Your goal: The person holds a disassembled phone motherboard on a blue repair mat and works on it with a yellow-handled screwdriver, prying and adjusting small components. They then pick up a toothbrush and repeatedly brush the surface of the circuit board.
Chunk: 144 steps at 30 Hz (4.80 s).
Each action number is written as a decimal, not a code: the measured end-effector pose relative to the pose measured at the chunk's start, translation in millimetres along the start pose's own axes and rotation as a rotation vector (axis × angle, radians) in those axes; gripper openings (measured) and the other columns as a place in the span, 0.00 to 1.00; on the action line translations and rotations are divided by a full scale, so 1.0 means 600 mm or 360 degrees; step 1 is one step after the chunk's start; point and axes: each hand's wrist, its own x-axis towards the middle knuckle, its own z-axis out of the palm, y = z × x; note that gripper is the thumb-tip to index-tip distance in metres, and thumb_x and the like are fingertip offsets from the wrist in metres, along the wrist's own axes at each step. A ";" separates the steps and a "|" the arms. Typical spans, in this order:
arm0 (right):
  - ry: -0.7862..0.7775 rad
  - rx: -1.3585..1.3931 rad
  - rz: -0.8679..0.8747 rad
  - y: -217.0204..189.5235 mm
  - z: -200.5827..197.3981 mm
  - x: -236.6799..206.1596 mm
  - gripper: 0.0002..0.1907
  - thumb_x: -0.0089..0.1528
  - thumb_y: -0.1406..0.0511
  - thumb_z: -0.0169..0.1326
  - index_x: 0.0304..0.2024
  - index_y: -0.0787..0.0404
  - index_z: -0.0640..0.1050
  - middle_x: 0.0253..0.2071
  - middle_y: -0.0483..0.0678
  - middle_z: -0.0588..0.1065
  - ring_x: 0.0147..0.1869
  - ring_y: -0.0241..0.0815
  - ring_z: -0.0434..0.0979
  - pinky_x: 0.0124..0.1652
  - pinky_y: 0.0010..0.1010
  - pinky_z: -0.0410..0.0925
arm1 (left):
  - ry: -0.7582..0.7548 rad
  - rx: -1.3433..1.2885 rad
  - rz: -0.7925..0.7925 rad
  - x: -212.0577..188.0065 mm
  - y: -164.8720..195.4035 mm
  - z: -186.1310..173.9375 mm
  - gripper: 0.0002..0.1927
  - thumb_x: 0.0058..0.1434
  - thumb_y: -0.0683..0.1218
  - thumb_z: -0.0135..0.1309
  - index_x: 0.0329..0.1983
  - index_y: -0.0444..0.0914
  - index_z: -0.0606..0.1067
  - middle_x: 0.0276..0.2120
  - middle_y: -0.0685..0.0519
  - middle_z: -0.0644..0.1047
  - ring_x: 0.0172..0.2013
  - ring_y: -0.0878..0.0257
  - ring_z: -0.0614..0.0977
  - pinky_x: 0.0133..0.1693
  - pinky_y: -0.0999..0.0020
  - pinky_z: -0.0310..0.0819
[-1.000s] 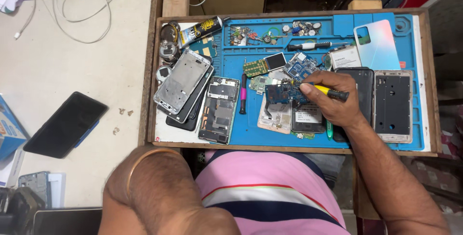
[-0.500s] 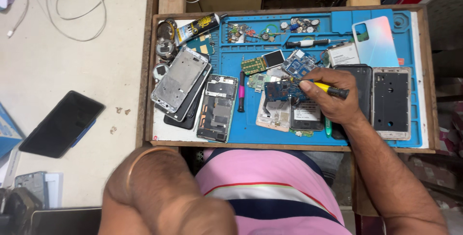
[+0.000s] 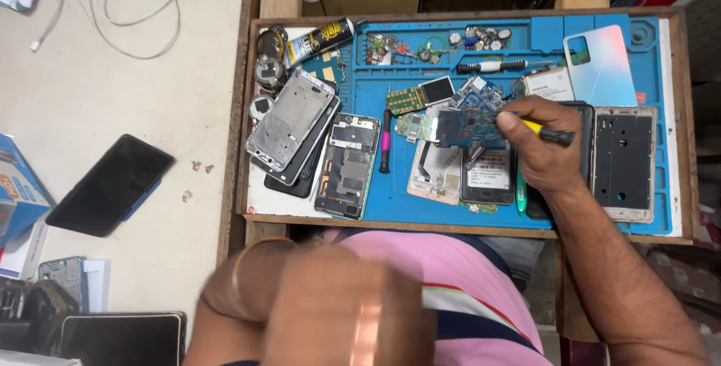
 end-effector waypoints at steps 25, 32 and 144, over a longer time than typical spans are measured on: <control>-0.0011 -0.0218 0.0082 -0.009 0.016 0.010 0.13 0.70 0.61 0.59 0.40 0.66 0.81 0.32 0.44 0.75 0.34 0.30 0.70 0.36 0.22 0.63 | -0.0206 -0.0364 -0.1364 -0.294 -0.104 0.159 0.35 0.52 0.56 0.75 0.62 0.45 0.75 0.44 0.55 0.82 0.37 0.67 0.85 0.40 0.73 0.83; 0.0100 -0.0336 -0.0087 -0.018 0.025 0.012 0.13 0.73 0.60 0.57 0.45 0.66 0.81 0.39 0.47 0.78 0.39 0.31 0.75 0.41 0.23 0.68 | -0.0205 -0.0257 -0.1305 -0.295 -0.104 0.160 0.33 0.51 0.56 0.76 0.58 0.44 0.77 0.42 0.55 0.82 0.38 0.66 0.85 0.41 0.71 0.83; -0.0156 -0.0387 -0.0552 -0.049 0.025 0.020 0.34 0.56 0.69 0.71 0.63 0.60 0.71 0.60 0.55 0.77 0.62 0.41 0.79 0.55 0.31 0.77 | -0.0154 -0.0489 -0.1558 -0.296 -0.116 0.149 0.36 0.54 0.51 0.75 0.65 0.44 0.74 0.48 0.53 0.82 0.41 0.67 0.84 0.42 0.73 0.83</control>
